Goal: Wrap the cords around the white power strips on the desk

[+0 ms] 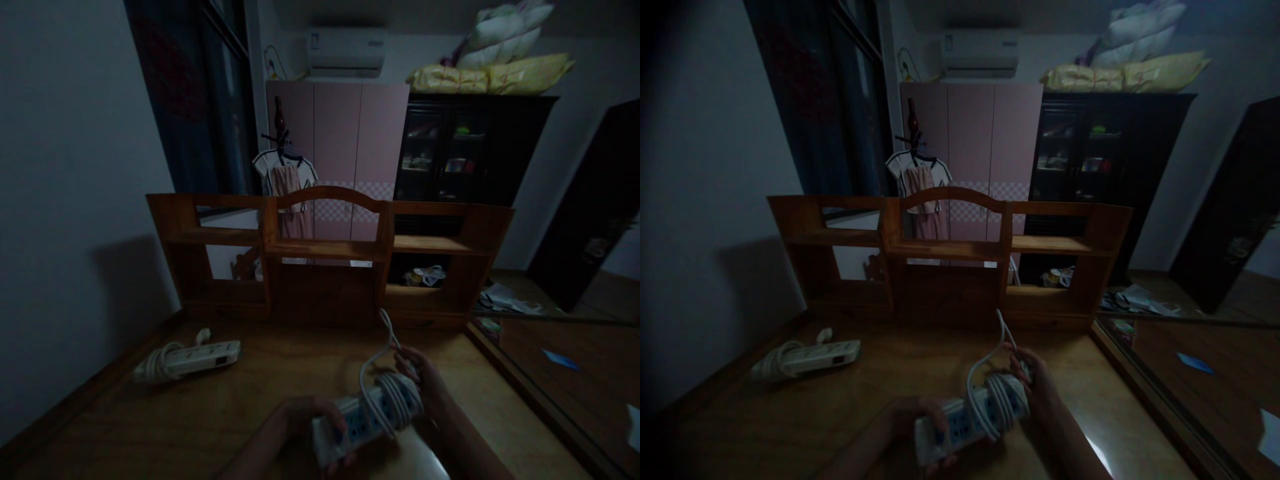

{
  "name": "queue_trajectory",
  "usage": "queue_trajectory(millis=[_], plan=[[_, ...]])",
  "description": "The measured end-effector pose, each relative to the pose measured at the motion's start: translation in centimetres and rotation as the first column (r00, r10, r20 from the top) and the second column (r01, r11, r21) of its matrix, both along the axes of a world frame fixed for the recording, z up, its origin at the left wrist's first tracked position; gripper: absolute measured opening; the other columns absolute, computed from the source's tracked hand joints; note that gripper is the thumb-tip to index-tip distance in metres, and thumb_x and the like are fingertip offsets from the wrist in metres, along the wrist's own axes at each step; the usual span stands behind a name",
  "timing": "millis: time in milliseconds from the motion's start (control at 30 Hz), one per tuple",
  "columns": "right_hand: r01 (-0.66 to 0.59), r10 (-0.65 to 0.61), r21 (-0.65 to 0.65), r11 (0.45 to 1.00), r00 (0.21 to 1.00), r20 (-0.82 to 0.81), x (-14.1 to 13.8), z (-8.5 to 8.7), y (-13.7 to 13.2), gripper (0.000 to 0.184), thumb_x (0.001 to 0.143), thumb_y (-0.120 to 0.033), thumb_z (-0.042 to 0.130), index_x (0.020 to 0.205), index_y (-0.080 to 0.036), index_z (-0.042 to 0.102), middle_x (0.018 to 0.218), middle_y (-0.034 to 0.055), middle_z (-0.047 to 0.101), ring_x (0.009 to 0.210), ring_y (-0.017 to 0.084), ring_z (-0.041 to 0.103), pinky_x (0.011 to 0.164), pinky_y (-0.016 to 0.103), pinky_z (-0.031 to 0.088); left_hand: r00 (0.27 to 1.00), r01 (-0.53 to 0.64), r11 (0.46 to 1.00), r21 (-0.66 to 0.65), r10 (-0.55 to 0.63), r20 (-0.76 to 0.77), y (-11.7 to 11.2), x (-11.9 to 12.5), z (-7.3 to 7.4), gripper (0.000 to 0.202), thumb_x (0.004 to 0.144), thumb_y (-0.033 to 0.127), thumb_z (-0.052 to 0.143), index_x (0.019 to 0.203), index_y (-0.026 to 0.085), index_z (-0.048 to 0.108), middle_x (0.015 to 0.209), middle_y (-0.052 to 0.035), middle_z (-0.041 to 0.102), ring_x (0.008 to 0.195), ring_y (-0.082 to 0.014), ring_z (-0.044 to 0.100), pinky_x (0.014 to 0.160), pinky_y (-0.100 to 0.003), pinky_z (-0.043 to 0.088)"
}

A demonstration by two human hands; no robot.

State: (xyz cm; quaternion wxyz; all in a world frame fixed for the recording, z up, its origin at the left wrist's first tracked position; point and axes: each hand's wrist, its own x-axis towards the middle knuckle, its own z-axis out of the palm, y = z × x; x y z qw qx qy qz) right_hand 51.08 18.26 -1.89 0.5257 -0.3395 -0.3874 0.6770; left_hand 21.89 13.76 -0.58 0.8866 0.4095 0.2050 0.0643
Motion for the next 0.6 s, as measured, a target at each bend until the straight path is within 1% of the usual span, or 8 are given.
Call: queue_trajectory(millis=[33, 100, 167, 233, 300, 367, 467, 600], plan=[[0.001, -0.005, -0.03, 1.0, 0.993, -0.12, 0.3, 0.1, 0.2, 0.025, 0.079, -0.038, 0.062, 0.091, -0.016, 0.061, 0.051, -0.009, 0.032, 0.037, 0.004, 0.019, 0.034, 0.017, 0.024, 1.0, -0.004, 1.0, 0.006, 0.004, -0.005, -0.1, 0.2, -0.2, 0.032, 0.075, 0.025, 0.059, 0.106, 0.018, 0.06, 0.088, -0.0127, 0.066, 0.063, -0.0221, 0.061, 0.05, -0.033, 0.046], [0.014, -0.03, -0.051, 0.999, 0.949, -0.313, 0.9, 0.3, 0.4, 0.024, 0.082, -0.032, 0.06, 0.097, -0.015, 0.059, 0.056, -0.0084, 0.034, 0.038, 0.003, 0.019, 0.033, 0.015, 0.023, 0.999, -0.044, 0.999, 0.017, 0.044, 0.015, -0.2, 0.6, -0.4, 0.031, 0.075, 0.024, 0.059, 0.106, 0.019, 0.06, 0.088, -0.0121, 0.066, 0.065, -0.0231, 0.062, 0.049, -0.033, 0.047], [0.033, -0.047, -0.04, 0.999, 0.918, -0.395, 1.5, 0.6, 0.3, 0.021, 0.083, -0.029, 0.057, 0.098, -0.015, 0.058, 0.057, -0.0083, 0.033, 0.039, 0.004, 0.021, 0.033, 0.014, 0.024, 0.994, -0.092, 0.996, 0.016, 0.091, 0.055, 0.0, 1.1, -0.6, 0.033, 0.077, 0.023, 0.057, 0.109, 0.017, 0.059, 0.085, -0.0123, 0.066, 0.066, -0.0228, 0.063, 0.049, -0.031, 0.047], [0.062, -0.069, -0.03, 0.998, 0.899, -0.432, 1.9, 0.7, 0.2, 0.015, 0.085, -0.028, 0.056, 0.093, -0.016, 0.057, 0.057, -0.008, 0.032, 0.039, 0.004, 0.023, 0.033, 0.014, 0.025, 0.985, -0.147, 0.989, -0.009, 0.147, 0.095, 0.6, 1.6, -0.7, 0.036, 0.077, 0.025, 0.055, 0.111, 0.012, 0.058, 0.082, -0.013, 0.065, 0.063, -0.0213, 0.063, 0.051, -0.03, 0.049], [0.087, -0.09, -0.027, 0.996, 0.879, -0.469, 2.1, 0.7, 0.2, 0.011, 0.085, -0.028, 0.055, 0.085, -0.017, 0.054, 0.058, -0.0076, 0.032, 0.039, 0.004, 0.024, 0.033, 0.014, 0.027, 0.96, -0.245, 0.968, -0.058, 0.251, 0.122, 1.3, 1.8, -1.0, 0.041, 0.078, 0.029, 0.055, 0.111, 0.006, 0.057, 0.082, -0.0135, 0.064, 0.062, -0.0198, 0.063, 0.055, -0.031, 0.051], [0.102, -0.107, -0.038, 0.994, 0.851, -0.515, 2.3, 0.6, 0.1, 0.01, 0.086, -0.027, 0.054, 0.085, -0.017, 0.053, 0.058, -0.0074, 0.031, 0.04, 0.005, 0.027, 0.034, 0.015, 0.03, 0.903, -0.395, 0.913, -0.103, 0.406, 0.14, 2.1, 1.7, -1.3, 0.044, 0.079, 0.032, 0.053, 0.113, 0.004, 0.055, 0.084, -0.0131, 0.063, 0.063, -0.0189, 0.062, 0.058, -0.032, 0.053], [0.114, -0.127, -0.058, 0.992, 0.81, -0.572, 2.4, 0.2, 0.2, 0.013, 0.087, -0.025, 0.053, 0.094, -0.015, 0.053, 0.059, -0.0067, 0.034, 0.043, 0.005, 0.031, 0.036, 0.015, 0.035, 0.774, -0.605, 0.787, -0.123, 0.617, 0.141, 3.0, 1.3, -1.9, 0.042, 0.081, 0.034, 0.053, 0.111, 0.004, 0.054, 0.084, -0.0118, 0.064, 0.063, -0.0186, 0.062, 0.06, -0.034, 0.054], [0.117, -0.141, -0.079, 0.99, 0.805, -0.577, 2.2, 0.0, 0.4, 0.021, 0.085, -0.024, 0.055, 0.103, -0.015, 0.053, 0.063, -0.0042, 0.04, 0.05, 0.006, 0.041, 0.041, 0.016, 0.042, 0.65, -0.728, 0.665, -0.166, 0.747, 0.143, 3.6, 0.9, -2.0, 0.033, 0.081, 0.031, 0.058, 0.102, 0.006, 0.056, 0.083, -0.0095, 0.065, 0.061, -0.0165, 0.061, 0.061, -0.033, 0.054]])
